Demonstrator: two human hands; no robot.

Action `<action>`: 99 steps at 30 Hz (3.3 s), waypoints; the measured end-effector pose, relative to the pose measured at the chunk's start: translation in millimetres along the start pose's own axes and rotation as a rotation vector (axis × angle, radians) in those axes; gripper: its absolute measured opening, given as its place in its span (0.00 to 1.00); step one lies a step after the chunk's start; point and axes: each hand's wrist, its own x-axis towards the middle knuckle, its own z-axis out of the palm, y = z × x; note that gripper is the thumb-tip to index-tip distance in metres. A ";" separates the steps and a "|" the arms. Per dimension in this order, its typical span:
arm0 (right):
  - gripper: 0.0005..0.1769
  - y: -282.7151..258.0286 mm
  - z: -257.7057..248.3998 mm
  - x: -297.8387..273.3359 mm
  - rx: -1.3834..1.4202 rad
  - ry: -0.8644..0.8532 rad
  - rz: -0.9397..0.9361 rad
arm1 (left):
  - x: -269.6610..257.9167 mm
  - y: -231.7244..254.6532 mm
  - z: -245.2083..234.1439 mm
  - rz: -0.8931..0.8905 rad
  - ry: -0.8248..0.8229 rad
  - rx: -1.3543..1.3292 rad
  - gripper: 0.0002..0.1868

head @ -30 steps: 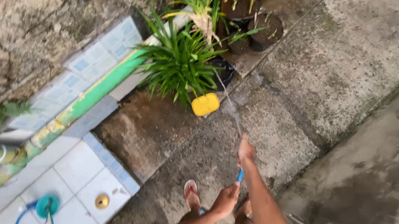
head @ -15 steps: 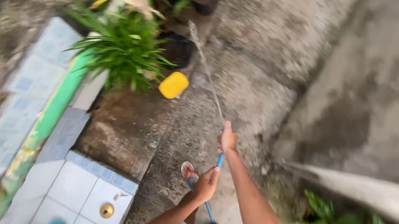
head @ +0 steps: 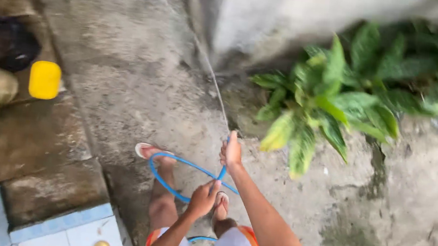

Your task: Watering potted plants with a hose in a backyard area.

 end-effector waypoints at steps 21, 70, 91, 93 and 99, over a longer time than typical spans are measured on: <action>0.38 107.9 -213.0 -74.2 0.313 0.371 0.062 | -103.0 -34.1 162.2 0.045 -0.378 0.058 0.30; 0.38 149.9 -568.8 -165.7 0.265 0.307 -0.131 | -209.2 24.2 522.4 0.135 -0.374 -0.082 0.28; 0.39 64.5 -675.8 -215.0 0.436 0.699 -0.240 | -160.8 107.8 608.8 0.244 -0.435 0.008 0.29; 0.40 62.7 -688.3 -211.2 0.421 0.764 -0.247 | -152.7 109.2 617.5 0.271 -0.445 0.032 0.29; 0.42 53.4 -712.4 -209.4 0.415 0.739 -0.264 | -146.7 119.5 637.0 0.234 -0.567 -0.048 0.29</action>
